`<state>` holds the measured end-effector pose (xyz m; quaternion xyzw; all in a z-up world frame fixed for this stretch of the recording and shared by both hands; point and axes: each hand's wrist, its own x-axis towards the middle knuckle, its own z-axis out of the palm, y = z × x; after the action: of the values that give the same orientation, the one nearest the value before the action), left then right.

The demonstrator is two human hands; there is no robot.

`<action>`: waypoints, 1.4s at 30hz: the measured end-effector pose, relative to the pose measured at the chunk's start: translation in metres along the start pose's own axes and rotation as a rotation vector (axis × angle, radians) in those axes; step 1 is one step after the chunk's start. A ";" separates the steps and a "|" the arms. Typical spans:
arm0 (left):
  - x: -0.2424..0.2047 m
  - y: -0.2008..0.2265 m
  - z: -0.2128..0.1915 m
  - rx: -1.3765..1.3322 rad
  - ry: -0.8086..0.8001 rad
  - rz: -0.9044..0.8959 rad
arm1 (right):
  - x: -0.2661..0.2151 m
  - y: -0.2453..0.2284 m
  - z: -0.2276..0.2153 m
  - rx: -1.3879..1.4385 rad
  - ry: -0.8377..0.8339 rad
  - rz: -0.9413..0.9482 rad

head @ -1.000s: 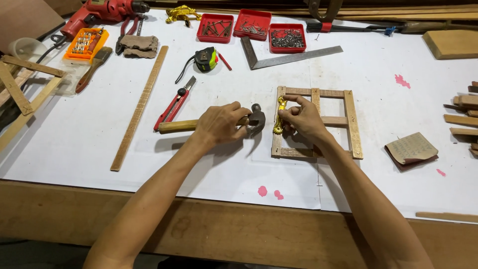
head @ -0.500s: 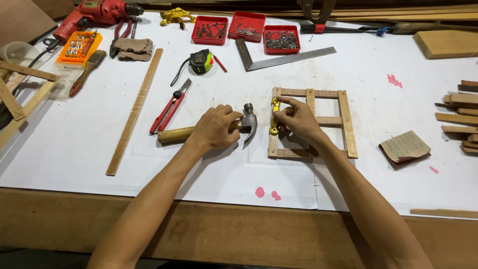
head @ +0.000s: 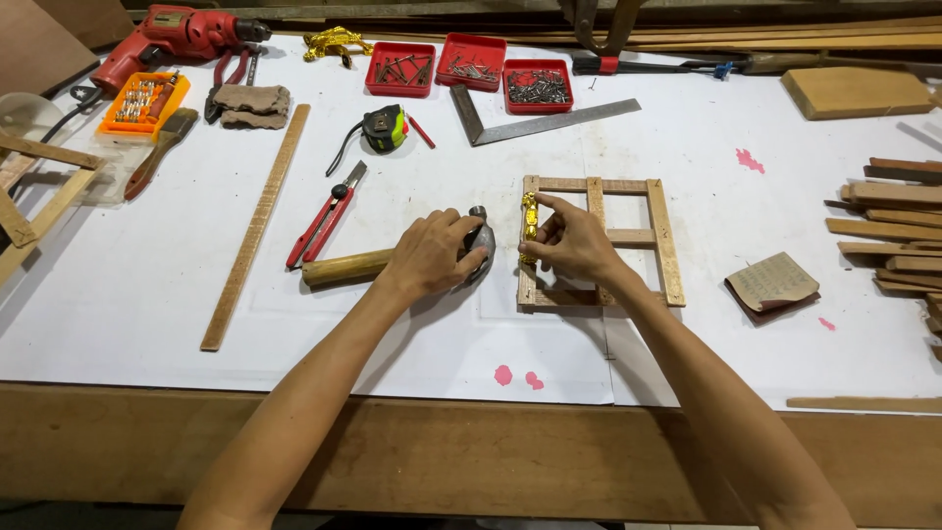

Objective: Assembling and measuring small wooden window-like frames using a hammer, nails, and measuring tape.

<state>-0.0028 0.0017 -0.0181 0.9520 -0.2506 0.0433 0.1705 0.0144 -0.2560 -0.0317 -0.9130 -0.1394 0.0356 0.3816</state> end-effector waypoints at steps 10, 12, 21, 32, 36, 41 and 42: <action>0.011 0.015 -0.016 0.062 0.051 0.038 | 0.010 0.026 -0.044 -0.175 0.071 -0.050; 0.017 0.015 -0.017 0.138 0.142 0.162 | 0.017 0.025 -0.054 -0.288 0.059 -0.158; 0.093 0.021 -0.035 -0.001 0.154 0.207 | 0.086 0.019 -0.094 -0.449 0.107 -0.172; 0.238 -0.037 -0.017 -0.021 0.165 0.239 | 0.203 0.039 -0.118 -0.477 0.059 -0.090; 0.286 -0.063 0.000 0.004 0.127 0.184 | 0.243 0.056 -0.112 -0.425 0.016 -0.091; 0.326 -0.082 0.013 -0.028 0.124 0.143 | 0.284 0.086 -0.093 -0.434 0.020 -0.188; 0.332 -0.087 0.017 -0.011 0.142 0.145 | 0.290 0.087 -0.089 -0.417 0.005 -0.157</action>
<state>0.3293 -0.0869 -0.0047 0.9249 -0.3063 0.1213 0.1896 0.3271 -0.2942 -0.0185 -0.9586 -0.2136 -0.0263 0.1868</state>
